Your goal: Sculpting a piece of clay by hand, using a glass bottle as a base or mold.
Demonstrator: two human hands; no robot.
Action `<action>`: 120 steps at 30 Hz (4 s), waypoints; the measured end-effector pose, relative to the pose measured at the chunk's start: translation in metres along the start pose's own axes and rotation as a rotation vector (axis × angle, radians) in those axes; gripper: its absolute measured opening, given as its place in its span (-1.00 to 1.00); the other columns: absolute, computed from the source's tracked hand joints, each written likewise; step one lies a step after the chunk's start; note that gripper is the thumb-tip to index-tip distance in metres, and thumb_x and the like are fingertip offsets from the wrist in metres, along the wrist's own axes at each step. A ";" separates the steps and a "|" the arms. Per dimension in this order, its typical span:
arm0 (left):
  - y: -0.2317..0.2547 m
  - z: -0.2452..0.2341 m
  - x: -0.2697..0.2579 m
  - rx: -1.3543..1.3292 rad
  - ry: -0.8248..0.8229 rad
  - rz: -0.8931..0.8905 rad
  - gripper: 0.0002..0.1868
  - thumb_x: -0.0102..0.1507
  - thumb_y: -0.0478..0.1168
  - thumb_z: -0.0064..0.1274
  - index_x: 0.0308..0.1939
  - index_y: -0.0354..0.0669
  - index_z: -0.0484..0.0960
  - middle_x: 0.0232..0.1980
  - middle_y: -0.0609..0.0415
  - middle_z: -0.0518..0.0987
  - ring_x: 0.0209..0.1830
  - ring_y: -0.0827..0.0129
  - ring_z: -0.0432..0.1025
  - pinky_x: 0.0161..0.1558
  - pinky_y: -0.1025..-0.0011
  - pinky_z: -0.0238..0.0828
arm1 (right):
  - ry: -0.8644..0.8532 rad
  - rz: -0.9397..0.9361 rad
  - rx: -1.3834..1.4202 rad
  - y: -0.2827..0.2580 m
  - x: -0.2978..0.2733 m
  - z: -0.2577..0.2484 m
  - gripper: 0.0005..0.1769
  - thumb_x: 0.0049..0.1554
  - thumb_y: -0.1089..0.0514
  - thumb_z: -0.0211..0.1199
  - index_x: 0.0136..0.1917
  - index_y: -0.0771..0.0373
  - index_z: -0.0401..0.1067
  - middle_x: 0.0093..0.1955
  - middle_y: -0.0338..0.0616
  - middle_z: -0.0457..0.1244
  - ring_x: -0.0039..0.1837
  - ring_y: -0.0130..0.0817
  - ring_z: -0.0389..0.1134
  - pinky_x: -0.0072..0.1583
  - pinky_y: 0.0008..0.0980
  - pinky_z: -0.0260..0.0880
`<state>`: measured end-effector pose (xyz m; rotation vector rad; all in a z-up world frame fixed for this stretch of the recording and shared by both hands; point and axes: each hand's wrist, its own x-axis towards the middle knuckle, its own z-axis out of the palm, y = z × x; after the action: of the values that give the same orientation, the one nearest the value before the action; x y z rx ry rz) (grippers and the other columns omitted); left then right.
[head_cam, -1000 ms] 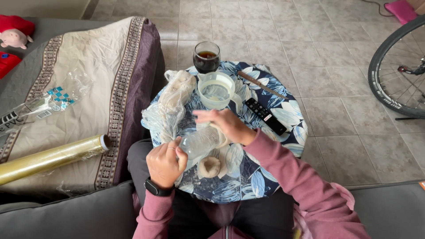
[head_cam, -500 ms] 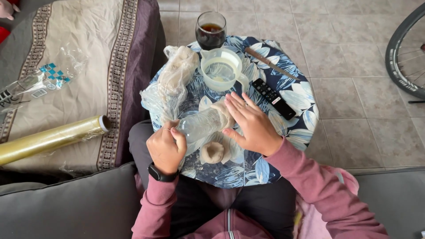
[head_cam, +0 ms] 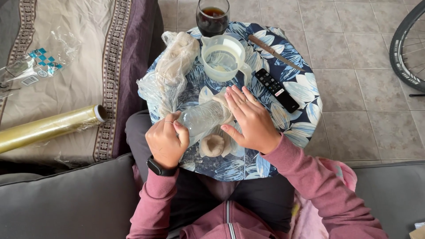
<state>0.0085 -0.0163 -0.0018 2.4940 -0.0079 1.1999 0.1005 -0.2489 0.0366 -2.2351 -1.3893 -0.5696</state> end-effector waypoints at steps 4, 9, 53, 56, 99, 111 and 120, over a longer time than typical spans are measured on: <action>0.003 -0.001 0.000 -0.006 0.004 -0.001 -0.71 0.33 -0.19 -0.28 -0.20 -0.10 0.61 -0.59 0.08 0.44 -0.63 0.11 0.45 -0.47 0.32 0.43 | 0.011 -0.029 -0.064 0.000 -0.003 0.003 -0.20 0.25 -0.17 0.13 0.39 0.64 0.29 0.42 0.46 0.19 0.53 0.20 0.16 0.56 0.07 -0.02; 0.000 -0.001 -0.001 0.000 0.009 0.006 -0.73 0.33 -0.20 -0.26 -0.20 -0.10 0.60 -0.58 0.08 0.44 -0.62 0.10 0.46 -0.47 0.32 0.43 | -0.021 0.021 0.046 0.008 -0.005 0.010 -0.24 0.30 -0.19 0.00 0.40 0.58 0.29 0.43 0.44 0.18 0.52 0.18 0.15 0.57 0.12 -0.08; 0.000 -0.007 0.001 0.052 -0.228 -0.419 -0.68 0.41 -0.11 -0.33 -0.23 -0.10 0.54 -0.64 -0.20 0.49 -0.54 -0.26 0.51 -0.39 -0.03 0.44 | -0.071 0.178 0.066 0.005 -0.011 0.021 -0.13 0.34 -0.34 -0.23 0.57 0.41 0.10 0.62 0.24 -0.01 0.64 0.04 -0.04 0.61 0.02 -0.18; -0.007 -0.005 0.003 0.047 -0.267 -0.488 -0.64 0.43 -0.09 -0.35 -0.26 -0.12 0.54 -0.64 -0.26 0.49 -0.52 -0.35 0.50 -0.38 -0.11 0.42 | -0.045 0.219 0.176 0.005 -0.010 0.018 -0.27 0.38 -0.20 -0.18 0.58 0.37 0.11 0.62 0.22 -0.01 0.64 0.03 -0.04 0.61 0.05 -0.19; 0.029 -0.044 0.052 -0.345 0.012 -0.244 -0.63 0.43 -0.19 -0.35 -0.31 -0.14 0.57 -0.67 -0.13 0.33 -0.64 -0.16 0.35 -0.51 0.19 0.32 | 0.068 0.670 1.076 -0.006 0.002 -0.025 -0.12 0.04 0.04 0.46 0.52 0.30 0.17 0.38 0.22 0.16 0.38 0.03 0.21 0.39 -0.03 0.31; 0.067 -0.078 0.115 -0.392 -0.102 0.027 -0.75 0.36 0.01 0.11 -0.22 -0.05 0.68 -0.75 0.09 0.28 -0.74 0.08 0.29 -0.54 0.32 0.23 | 0.303 0.640 1.650 0.000 -0.033 -0.002 -0.35 0.24 -0.10 0.18 0.47 0.26 0.20 0.24 0.11 0.24 0.27 -0.04 0.33 0.28 0.09 0.48; 0.118 -0.043 0.023 -0.989 -0.133 -0.176 0.49 -0.02 0.64 0.04 0.57 -0.42 -0.15 0.53 -0.61 0.07 0.50 -0.52 0.01 0.43 -0.43 -0.10 | 0.871 0.951 1.984 -0.059 -0.015 -0.031 -0.28 0.18 -0.41 0.06 0.42 0.04 0.29 0.35 0.07 0.28 0.30 0.11 0.34 0.31 0.24 0.40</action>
<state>-0.0279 -0.1081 0.0785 1.6423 -0.3257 0.6887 0.0376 -0.2536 0.0627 -0.5070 0.0539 0.2424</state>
